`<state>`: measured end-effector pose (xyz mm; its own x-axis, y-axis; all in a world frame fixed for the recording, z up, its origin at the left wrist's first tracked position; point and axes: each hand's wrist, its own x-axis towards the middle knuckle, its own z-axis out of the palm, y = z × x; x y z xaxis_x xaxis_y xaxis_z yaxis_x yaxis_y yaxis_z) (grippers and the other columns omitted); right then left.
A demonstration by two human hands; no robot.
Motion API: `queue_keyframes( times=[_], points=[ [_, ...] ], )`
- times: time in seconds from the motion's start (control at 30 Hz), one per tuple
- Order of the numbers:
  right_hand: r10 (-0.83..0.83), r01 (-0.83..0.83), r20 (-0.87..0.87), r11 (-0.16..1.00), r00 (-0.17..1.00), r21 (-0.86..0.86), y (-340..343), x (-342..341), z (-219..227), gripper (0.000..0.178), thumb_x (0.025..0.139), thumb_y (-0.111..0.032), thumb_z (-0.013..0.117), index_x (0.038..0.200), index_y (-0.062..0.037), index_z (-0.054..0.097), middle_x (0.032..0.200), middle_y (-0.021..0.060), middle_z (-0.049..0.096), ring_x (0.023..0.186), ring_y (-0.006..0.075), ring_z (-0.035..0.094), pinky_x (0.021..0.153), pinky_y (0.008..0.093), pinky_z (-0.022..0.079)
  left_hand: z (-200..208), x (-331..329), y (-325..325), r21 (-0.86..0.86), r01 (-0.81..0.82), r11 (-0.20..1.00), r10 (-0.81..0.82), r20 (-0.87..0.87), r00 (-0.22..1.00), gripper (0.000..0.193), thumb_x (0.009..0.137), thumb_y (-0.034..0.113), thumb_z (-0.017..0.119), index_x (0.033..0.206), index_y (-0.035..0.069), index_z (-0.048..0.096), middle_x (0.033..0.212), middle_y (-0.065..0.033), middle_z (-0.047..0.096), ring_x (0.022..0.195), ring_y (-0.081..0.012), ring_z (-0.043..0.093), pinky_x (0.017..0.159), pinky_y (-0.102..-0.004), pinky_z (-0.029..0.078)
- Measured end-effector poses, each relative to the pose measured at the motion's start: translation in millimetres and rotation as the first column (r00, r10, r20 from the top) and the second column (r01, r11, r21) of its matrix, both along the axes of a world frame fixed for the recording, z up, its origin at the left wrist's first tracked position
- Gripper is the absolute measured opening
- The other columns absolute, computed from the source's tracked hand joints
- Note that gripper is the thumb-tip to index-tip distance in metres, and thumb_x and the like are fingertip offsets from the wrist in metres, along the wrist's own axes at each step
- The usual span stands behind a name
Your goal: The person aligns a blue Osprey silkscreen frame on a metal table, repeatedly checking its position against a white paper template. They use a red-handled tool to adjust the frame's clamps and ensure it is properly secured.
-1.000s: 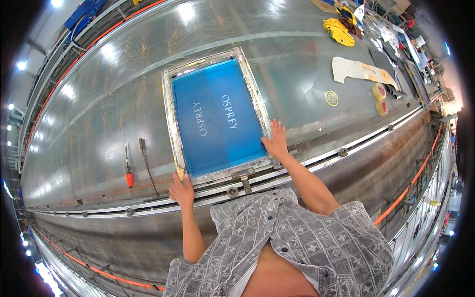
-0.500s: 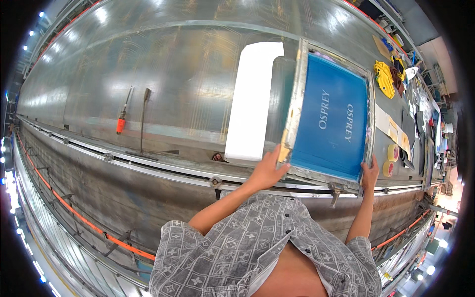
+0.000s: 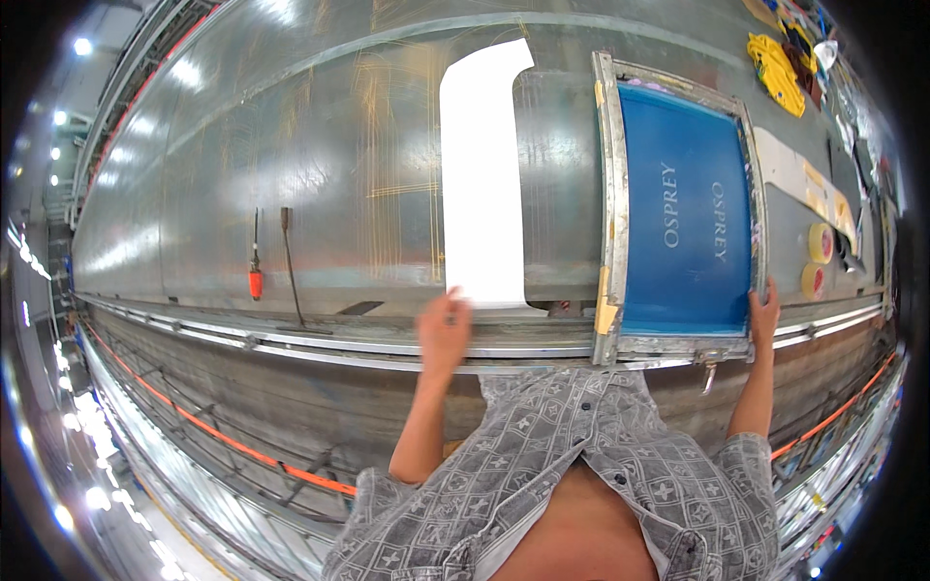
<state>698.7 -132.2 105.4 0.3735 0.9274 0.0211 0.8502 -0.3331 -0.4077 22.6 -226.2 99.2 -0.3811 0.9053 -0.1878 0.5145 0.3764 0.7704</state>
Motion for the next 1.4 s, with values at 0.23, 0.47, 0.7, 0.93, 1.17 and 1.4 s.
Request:
queue_keyframes(
  times=[0.23, 0.47, 0.7, 0.93, 1.17, 1.4],
  points=[
    [-0.081, 0.086, 0.05, 0.992, 0.995, -0.091, 32.7, -37.6, 24.3, 0.065, 0.095, -0.042, 0.065, 0.145, -0.0052, 0.049, 0.133, 0.0276, 0.061, 0.125, 0.0442, 0.056, 0.105, 0.0464, 0.043, -23.7, -142.4, -36.4, 0.008, -0.295, 0.955, 0.237, -0.616, 0.751, 0.021, 0.092, 0.028, 0.068, 0.093, 0.009, 0.077, 0.078, -0.0065, 0.064, 0.081, -0.0304, 0.057, 0.078, -0.0457, 0.045],
    [-0.124, 0.141, 0.141, 0.983, 0.982, -0.116, 30.1, -63.5, 22.5, 0.066, 0.096, -0.048, 0.061, 0.148, -0.0093, 0.048, 0.138, 0.0259, 0.058, 0.128, 0.0444, 0.055, 0.106, 0.0472, 0.042, -19.3, -148.1, -16.6, -0.116, -0.351, 0.929, 0.193, -0.657, 0.729, 0.027, 0.093, 0.037, 0.067, 0.094, 0.013, 0.078, 0.075, -0.0038, 0.058, 0.084, -0.0281, 0.055, 0.083, -0.0437, 0.043],
    [-0.094, 0.134, 0.243, 0.979, 0.965, -0.153, 28.4, -79.6, 19.1, 0.068, 0.098, -0.048, 0.058, 0.148, -0.0041, 0.045, 0.142, 0.0266, 0.055, 0.131, 0.0445, 0.052, 0.108, 0.0465, 0.041, -22.6, -173.8, -16.8, -0.095, -0.336, 0.937, 0.195, -0.654, 0.731, 0.023, 0.091, 0.035, 0.069, 0.093, 0.013, 0.077, 0.076, -0.003, 0.057, 0.085, -0.0271, 0.055, 0.082, -0.0438, 0.042],
    [0.082, -0.073, 0.576, 0.997, 0.813, -0.04, 45.2, -99.2, 1.8, 0.058, 0.099, -0.033, 0.06, 0.148, -0.0054, 0.047, 0.145, 0.0233, 0.053, 0.136, 0.0389, 0.048, 0.113, 0.0469, 0.036, -33.5, -193.5, -10.2, -0.076, -0.333, 0.94, 0.212, -0.635, 0.743, 0.019, 0.088, 0.031, 0.071, 0.094, 0.015, 0.079, 0.073, -0.0021, 0.053, 0.082, -0.025, 0.054, 0.081, -0.0419, 0.041],
    [0.574, -0.58, 0.171, 0.814, 0.8, -0.02, 103.0, -401.4, 35.6, 0.041, 0.091, -0.013, 0.066, 0.132, -0.0113, 0.063, 0.144, 0.0092, 0.056, 0.137, 0.0316, 0.047, 0.116, 0.0447, 0.032, -46.5, -195.9, 5.3, -0.071, -0.297, 0.952, 0.19, -0.627, 0.756, 0.016, 0.088, 0.028, 0.072, 0.094, 0.014, 0.078, 0.073, -0.0007, 0.053, 0.079, -0.0233, 0.052, 0.079, -0.0411, 0.041],
    [0.866, -0.871, -0.095, 0.484, 0.491, -0.089, 114.5, -607.9, -21.6, 0.064, 0.093, -0.027, 0.061, 0.148, -0.0016, 0.042, 0.158, 0.0169, 0.038, 0.139, 0.0337, 0.042, 0.111, 0.05, 0.035, -54.6, -195.0, 15.1, -0.042, -0.28, 0.959, 0.188, -0.644, 0.741, 0.013, 0.087, 0.024, 0.073, 0.092, 0.013, 0.077, 0.07, -0.0017, 0.052, 0.076, -0.0247, 0.051, 0.072, -0.0421, 0.04]
  ],
)
